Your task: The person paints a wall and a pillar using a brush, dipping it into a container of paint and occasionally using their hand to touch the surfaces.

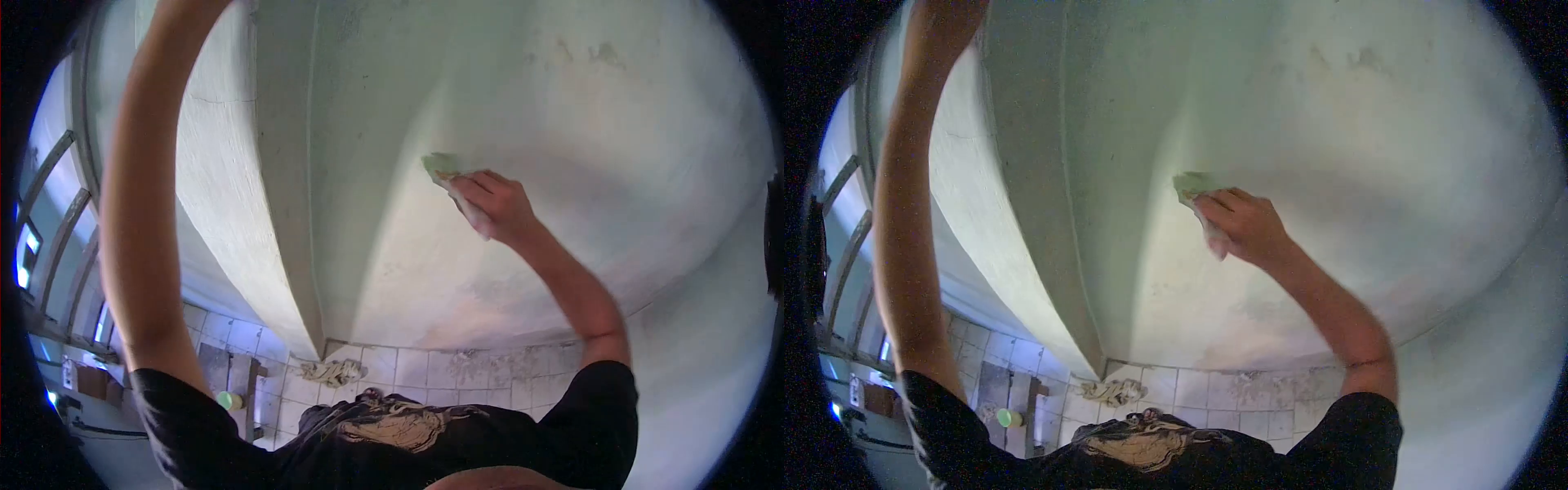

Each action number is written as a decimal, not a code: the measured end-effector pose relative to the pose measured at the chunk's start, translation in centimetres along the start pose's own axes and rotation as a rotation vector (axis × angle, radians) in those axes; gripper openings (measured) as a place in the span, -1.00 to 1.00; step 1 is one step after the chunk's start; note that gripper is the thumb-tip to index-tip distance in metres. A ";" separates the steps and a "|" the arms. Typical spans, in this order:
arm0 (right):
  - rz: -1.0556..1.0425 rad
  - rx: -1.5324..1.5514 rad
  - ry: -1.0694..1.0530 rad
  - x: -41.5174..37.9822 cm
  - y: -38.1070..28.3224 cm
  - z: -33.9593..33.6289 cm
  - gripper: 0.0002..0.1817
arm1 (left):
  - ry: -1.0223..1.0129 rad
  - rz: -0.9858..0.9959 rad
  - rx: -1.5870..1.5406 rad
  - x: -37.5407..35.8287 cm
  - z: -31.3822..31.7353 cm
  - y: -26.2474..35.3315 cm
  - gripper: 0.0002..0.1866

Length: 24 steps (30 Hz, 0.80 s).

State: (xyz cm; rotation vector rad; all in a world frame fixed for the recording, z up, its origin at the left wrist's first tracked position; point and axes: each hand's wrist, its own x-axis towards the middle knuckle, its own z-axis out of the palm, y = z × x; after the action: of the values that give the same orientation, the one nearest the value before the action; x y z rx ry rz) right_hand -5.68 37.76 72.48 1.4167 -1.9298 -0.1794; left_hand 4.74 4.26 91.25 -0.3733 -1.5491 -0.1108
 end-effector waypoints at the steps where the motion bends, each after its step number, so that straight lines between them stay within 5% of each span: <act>1: 0.205 0.238 0.190 -1.2 -1.2 1.1 -0.75 | 0.021 -0.173 0.040 -2.4 0.2 0.0 -0.74; 2: 0.400 0.476 0.379 -2.5 -2.2 2.4 -0.76 | 0.036 -0.348 0.076 -4.9 0.3 0.0 -0.79; 4: 0.789 0.849 0.628 -6.1 -5.0 6.8 -0.72 | 0.037 -0.137 0.022 -11.2 -2.1 2.0 -0.73; 6: 1.524 1.363 0.711 -7.0 -9.2 7.0 -0.66 | -0.025 -0.261 -0.059 -18.1 -3.3 4.2 -0.72; 8: 1.797 1.816 1.079 -9.9 -13.3 10.8 -0.64 | -0.194 -0.459 -0.197 -25.6 -3.4 6.9 -0.69; 10: 2.000 2.046 1.151 -13.7 -18.1 15.5 -0.69 | -0.483 -0.615 -0.460 -32.7 -2.2 10.1 -0.67; 11: 1.953 2.140 1.162 -15.6 -20.6 17.3 -0.72 | -0.611 -0.693 -0.739 -35.9 -1.3 11.4 -0.69; 14: 2.005 2.160 1.184 -16.9 -25.5 17.5 -0.75 | -1.351 -0.551 -0.891 -38.4 -1.6 14.7 -0.58; 18: 2.177 1.968 1.289 -14.9 -27.6 16.3 -0.73 | -1.379 -0.508 -1.019 -37.0 -2.9 13.3 -0.57; 22: 2.150 2.003 1.278 -13.5 -29.0 16.7 -0.67 | -1.147 -0.153 -0.867 -34.6 -2.3 8.8 -0.61; 24: 2.096 2.126 1.087 -11.5 -28.9 16.7 -0.62 | -0.883 -0.014 -0.800 -30.8 -2.5 5.8 -0.61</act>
State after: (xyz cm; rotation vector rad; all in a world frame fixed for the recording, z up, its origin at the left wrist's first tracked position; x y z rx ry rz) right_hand 7.89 31.82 40.41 0.7149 0.8181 -2.7932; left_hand 7.95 3.89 59.95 -1.1516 -2.3381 -0.6564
